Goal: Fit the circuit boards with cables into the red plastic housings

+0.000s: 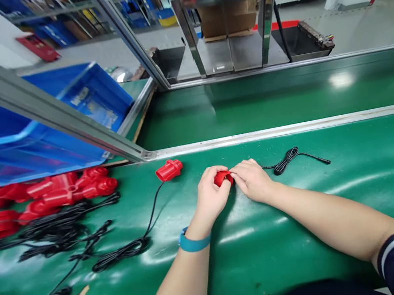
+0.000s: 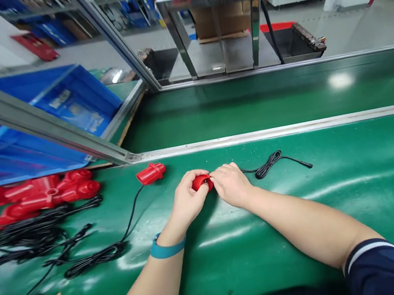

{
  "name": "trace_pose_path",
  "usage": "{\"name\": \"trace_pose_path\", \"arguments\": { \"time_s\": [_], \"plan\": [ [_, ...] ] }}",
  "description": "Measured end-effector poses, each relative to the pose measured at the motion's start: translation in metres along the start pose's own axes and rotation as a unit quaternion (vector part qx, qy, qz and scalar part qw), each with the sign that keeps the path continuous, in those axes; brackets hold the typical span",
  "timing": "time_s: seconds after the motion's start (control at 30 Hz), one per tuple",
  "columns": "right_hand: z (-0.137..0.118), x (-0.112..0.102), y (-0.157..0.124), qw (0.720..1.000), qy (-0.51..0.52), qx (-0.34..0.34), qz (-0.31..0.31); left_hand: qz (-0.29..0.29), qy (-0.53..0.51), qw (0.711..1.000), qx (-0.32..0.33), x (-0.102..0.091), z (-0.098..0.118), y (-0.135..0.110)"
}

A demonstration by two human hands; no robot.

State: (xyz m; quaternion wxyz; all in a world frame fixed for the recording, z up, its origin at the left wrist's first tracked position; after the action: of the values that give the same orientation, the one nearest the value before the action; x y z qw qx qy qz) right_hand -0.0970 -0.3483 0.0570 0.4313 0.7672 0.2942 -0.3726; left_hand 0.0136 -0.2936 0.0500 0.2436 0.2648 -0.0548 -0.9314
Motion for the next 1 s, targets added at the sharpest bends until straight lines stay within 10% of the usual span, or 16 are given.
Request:
{"name": "trace_pose_path", "arguments": {
  "time_s": [0.27, 0.67, 1.0],
  "plan": [
    [-0.006, 0.002, -0.002, 0.999, -0.007, -0.024, -0.037, -0.125, 0.139, 0.982, -0.027, 0.016, 0.010, -0.001],
    [-0.007, 0.005, 0.001, 0.995, -0.004, -0.053, -0.087, -0.167, 0.271, 0.943, -0.103, 0.030, 0.014, 0.006],
    [-0.006, 0.006, -0.006, 0.986, 0.007, -0.046, -0.160, -0.229, 0.227, 0.934, -0.154, 0.027, 0.004, 0.017]
  ]
}}
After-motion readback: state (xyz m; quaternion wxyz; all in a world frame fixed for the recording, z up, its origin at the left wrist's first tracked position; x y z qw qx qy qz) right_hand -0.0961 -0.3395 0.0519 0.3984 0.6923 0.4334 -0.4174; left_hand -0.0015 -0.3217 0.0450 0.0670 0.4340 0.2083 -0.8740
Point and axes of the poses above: each hand's wrist, its own y-axis towards the middle knuckle, its own x-axis out of the palm, z = x × y, the point moved 10 cm from there along y, towards the middle knuckle, and after that the axes turned 10 degrees about -y, right-handed, at the moved point
